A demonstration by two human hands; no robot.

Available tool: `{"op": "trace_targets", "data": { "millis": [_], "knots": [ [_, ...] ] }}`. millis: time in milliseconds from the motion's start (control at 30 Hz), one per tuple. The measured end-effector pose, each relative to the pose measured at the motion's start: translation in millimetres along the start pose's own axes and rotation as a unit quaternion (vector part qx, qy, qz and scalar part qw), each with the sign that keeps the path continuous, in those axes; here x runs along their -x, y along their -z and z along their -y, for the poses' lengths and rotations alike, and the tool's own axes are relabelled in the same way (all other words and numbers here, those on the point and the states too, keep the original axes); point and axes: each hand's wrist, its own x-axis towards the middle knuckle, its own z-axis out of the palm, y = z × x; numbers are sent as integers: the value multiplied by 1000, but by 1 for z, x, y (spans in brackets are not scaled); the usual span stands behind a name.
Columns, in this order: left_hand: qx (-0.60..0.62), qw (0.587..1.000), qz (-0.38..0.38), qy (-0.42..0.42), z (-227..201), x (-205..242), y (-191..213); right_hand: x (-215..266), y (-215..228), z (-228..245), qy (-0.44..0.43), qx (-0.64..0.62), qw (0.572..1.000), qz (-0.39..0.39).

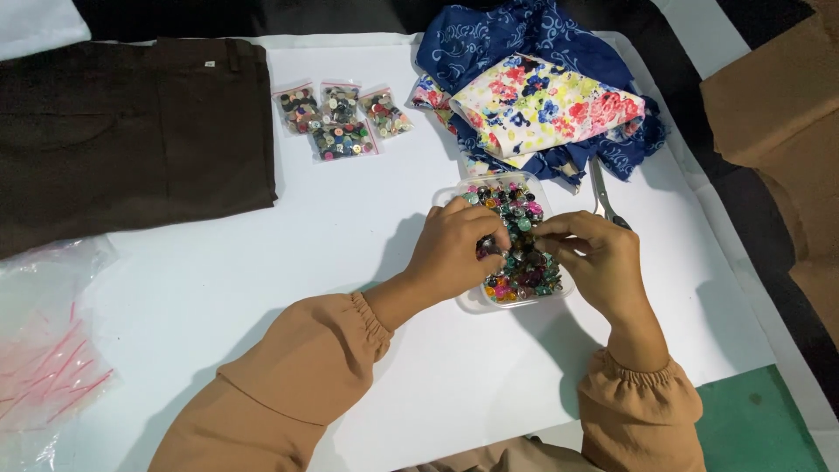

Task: Sorting small silver buttons and placing them into small plastic bags on a work table.

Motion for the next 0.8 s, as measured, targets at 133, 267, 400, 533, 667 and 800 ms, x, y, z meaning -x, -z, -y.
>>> {"op": "trace_targets", "data": {
  "millis": [133,267,400,533,667,800],
  "knots": [
    [38,999,-24,1,-12,-1,4,0,-4,-7,-10,-17,1000,-20],
    [115,990,-80,-11,-7,-1,-7,4,-16,2,-5,-146,989,-21],
    [129,985,-116,-5,1,1,-13,6,-21,10,44,-100,994,-10],
    [88,987,-132,-12,1,0,-11,-2,-17,-10,71,5,996,-46],
    [42,987,-148,-35,1,-1,-12,-7,-20,-42,106,177,976,-74],
    [28,985,-162,-50,3,0,-15,-7,-23,-51,123,229,964,-59]
  ]
}}
